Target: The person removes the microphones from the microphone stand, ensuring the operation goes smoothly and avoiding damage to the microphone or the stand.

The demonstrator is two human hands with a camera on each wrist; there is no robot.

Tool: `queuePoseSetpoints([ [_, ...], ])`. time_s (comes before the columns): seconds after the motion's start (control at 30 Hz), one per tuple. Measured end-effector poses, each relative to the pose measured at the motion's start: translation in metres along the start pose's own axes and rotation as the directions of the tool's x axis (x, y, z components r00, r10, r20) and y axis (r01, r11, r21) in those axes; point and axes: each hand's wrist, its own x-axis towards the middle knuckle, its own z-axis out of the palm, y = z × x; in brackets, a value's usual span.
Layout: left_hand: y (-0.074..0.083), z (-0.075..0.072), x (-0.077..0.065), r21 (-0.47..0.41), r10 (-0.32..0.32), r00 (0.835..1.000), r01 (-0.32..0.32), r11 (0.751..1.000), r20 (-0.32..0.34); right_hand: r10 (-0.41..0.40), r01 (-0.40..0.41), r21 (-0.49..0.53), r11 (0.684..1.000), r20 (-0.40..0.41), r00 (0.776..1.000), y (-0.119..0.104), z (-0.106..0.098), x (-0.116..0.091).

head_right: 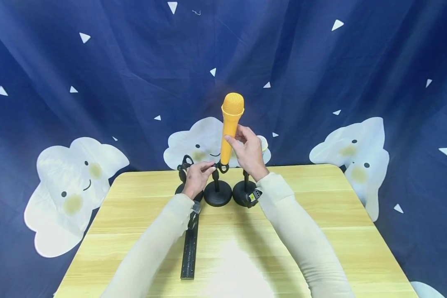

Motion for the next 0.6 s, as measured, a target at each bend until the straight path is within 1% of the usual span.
queuePoseSetpoints([
  [0.17, -0.0006, -0.001, 0.0004, 0.005, 0.006, 1.0, -0.006, 1.0, 0.001, -0.01, 0.01, 0.016, 1.0, 0.014, 1.0, 0.0008, -0.0027, -0.0018],
  [0.4, -0.0003, -0.0018, 0.0001, 0.023, 0.022, 1.0, -0.022, 0.999, 0.001, -0.005, 0.006, -0.035, 0.999, 0.008, 1.0, 0.0003, -0.0073, -0.0053],
  [0.6, -0.0002, -0.0015, 0.0006, 0.015, 0.021, 1.0, -0.022, 1.0, 0.005, 0.002, -0.002, -0.025, 1.0, 0.008, 1.0, 0.0007, -0.0089, -0.0066],
])
